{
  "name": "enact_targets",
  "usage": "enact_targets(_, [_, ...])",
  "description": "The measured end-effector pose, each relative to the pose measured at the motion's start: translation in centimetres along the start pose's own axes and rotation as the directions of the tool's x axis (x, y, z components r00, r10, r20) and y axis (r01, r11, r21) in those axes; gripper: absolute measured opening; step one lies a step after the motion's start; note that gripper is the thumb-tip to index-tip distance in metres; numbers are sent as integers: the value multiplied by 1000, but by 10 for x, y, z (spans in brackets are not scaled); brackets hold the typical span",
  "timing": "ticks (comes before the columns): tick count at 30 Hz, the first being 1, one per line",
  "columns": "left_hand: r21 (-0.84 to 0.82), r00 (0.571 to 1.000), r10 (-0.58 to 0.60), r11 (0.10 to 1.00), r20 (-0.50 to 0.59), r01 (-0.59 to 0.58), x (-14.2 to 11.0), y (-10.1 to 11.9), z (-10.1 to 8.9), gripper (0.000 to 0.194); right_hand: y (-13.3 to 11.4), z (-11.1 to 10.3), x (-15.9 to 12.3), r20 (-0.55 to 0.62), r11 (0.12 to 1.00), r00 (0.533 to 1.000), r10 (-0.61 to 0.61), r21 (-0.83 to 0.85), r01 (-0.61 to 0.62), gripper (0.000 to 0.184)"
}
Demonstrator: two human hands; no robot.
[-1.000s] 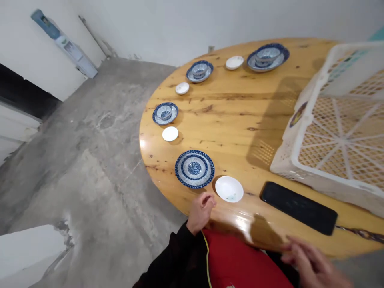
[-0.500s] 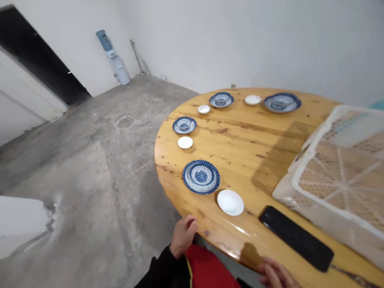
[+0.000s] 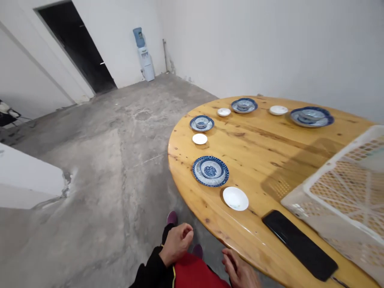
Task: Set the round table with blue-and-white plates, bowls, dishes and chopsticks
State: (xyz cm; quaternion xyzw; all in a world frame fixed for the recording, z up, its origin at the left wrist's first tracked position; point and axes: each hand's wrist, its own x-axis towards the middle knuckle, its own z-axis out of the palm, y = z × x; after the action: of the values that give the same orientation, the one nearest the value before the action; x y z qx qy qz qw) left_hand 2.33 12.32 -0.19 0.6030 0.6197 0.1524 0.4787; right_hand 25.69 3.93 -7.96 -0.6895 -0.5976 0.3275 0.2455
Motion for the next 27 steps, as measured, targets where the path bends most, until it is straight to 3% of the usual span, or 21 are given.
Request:
enact_targets(2, [-25,999,9,1000,-34,-9,2,-2,-7,27,2,-2,16,82,996,992,-92,27,90,48])
enact_targets(5, [-51,998,26,998,-63,-29,8,-11,-23,27,-3,-1,44,107,985,980,-170,0,171,38])
enact_targets(10, [-81,990,23,996,-140,-34,28,-44,-75,30,-52,32,90,147,979,974,-172,-82,185,39])
enact_targets(17, [-188,961,-29,982,-274,-24,48,-104,-196,38,-169,121,152,343,965,925,-164,-139,223,40])
enact_targets(20, [-199,948,-31,979,-318,-35,49,-120,-250,39,-210,153,173,423,950,890,-167,-171,260,38])
enact_targets(23, [-173,941,46,979,-336,-110,53,-119,-300,39,-239,171,191,468,948,867,-171,-162,274,37])
enact_targets(27, [-117,901,273,937,-337,-328,70,-86,-363,36,-258,182,217,477,953,868,-138,-176,248,38])
